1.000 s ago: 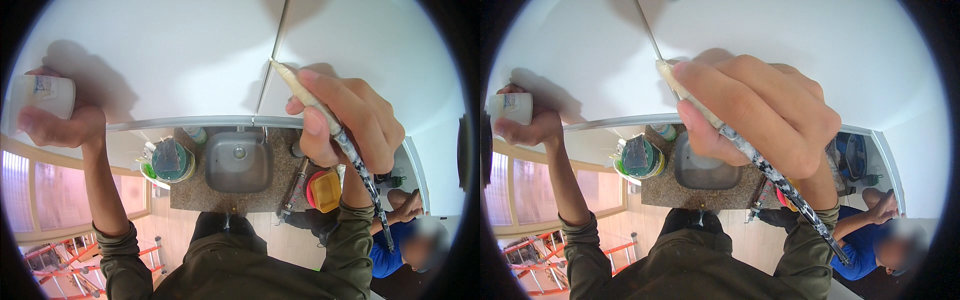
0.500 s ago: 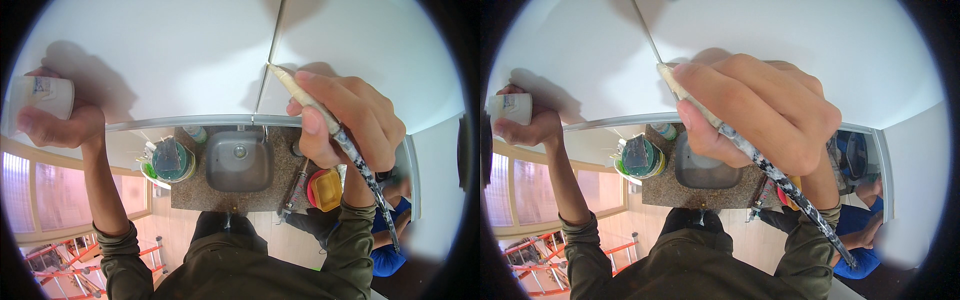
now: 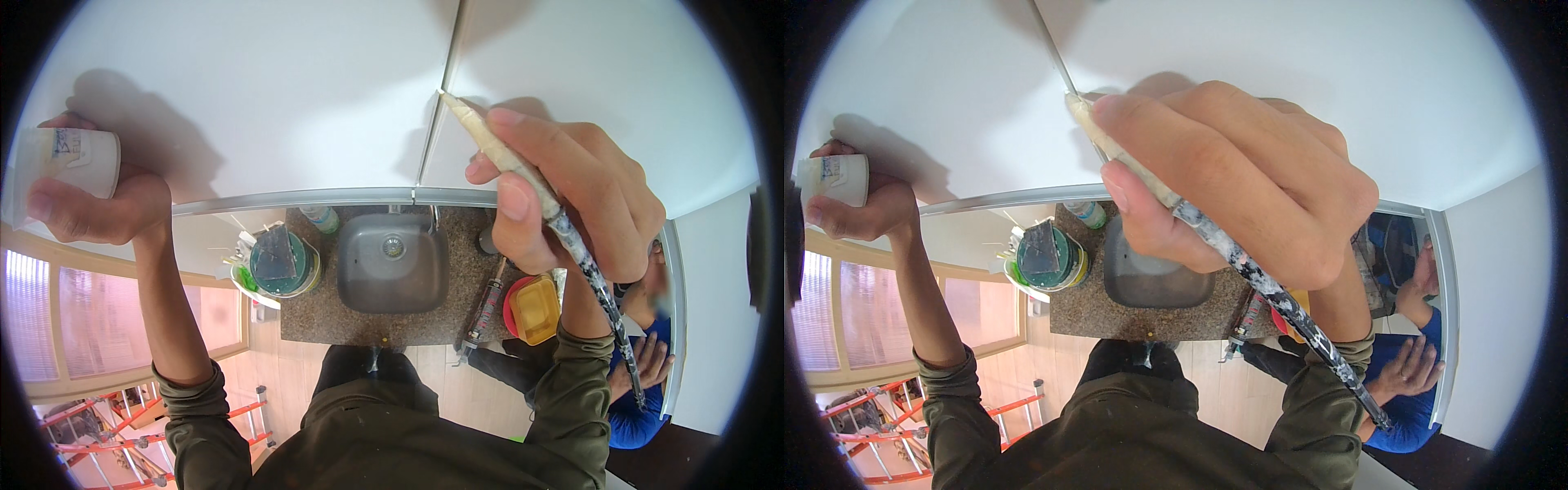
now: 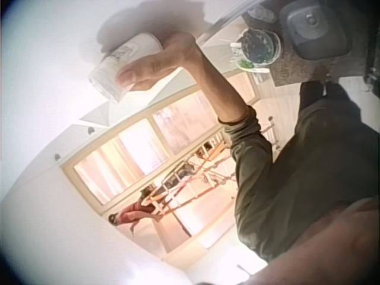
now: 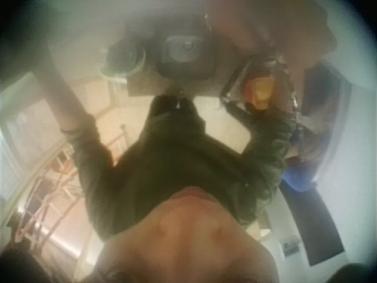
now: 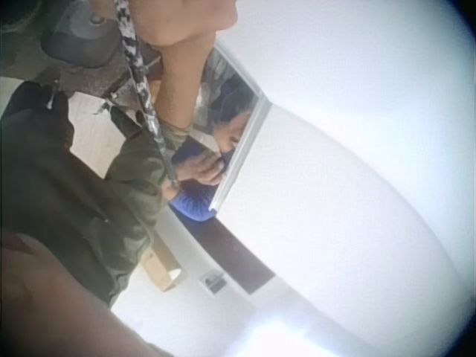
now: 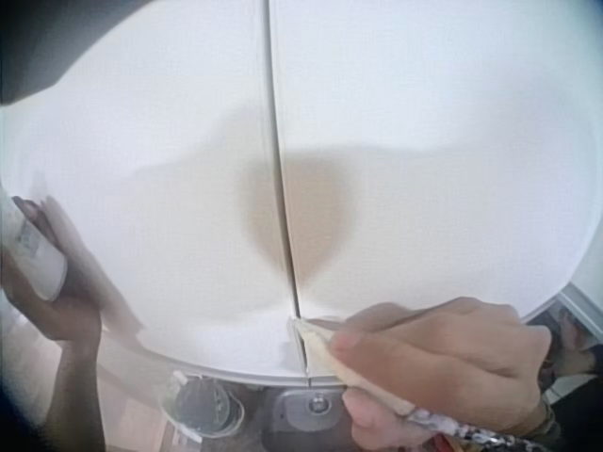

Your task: The person applies white caulk along the vertical seam between two white cabinet doors using a small brush. They repeatedly dip the brush into a small white container to reload caulk and continue smoothing the bead along the seam.

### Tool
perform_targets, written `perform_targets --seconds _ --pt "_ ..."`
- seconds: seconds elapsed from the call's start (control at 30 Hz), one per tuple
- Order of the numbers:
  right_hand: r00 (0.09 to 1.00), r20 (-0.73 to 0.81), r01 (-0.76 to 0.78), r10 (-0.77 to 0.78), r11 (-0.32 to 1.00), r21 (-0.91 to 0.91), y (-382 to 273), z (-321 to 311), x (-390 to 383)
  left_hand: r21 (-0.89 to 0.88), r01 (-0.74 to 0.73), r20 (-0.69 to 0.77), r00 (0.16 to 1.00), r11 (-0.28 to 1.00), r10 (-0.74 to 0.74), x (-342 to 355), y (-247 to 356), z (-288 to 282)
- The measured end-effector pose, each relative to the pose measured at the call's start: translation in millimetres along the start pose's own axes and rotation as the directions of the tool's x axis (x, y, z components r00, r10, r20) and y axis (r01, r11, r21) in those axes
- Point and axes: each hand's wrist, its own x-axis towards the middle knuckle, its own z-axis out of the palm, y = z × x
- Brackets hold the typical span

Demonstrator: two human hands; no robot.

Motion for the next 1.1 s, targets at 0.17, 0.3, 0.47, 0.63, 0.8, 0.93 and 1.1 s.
perform_targets --seconds 0.17,0.3,0.47,0.63,0.8,0.93,1.1 --pt "0.997 0.017 0.071 -0.071 0.997 0.017 5 -1 -1 0.058 -0.011 0.004 1.0 0.998 0.011 0 7 1" --pt "0.998 -0.02 0.064 -0.064 0.998 0.0 3 0 2 0.014 0.01 -0.001 1.0 1.0 -0.01 1 -1 -2" --pt "0.998 -0.013 0.06 -0.06 0.998 0.016 0 2 -3 0.029 -0.025 0.033 0.999 0.999 0.024 2 -1 -5" --pt "0.999 -0.011 0.04 -0.04 0.999 0.003 -2 2 -9 0.022 -0.016 0.054 0.998 1.0 0.015 3 -8 -10" --pt "0.999 0.044 -0.022 0.019 0.997 0.069 -2 -5 -7 0.045 -0.001 -0.003 1.0 0.999 0.001 0 -2 -3" --pt "0.998 0.066 -0.027 0.019 0.992 0.12 3 -7 -1 0.092 0.003 -0.007 1.0 0.996 -0.002 -1 2 -3" --pt "0.999 0.026 -0.022 0.021 0.998 0.064 0 -2 0 0.079 0.009 0.012 1.0 0.997 -0.01 3 0 -6"
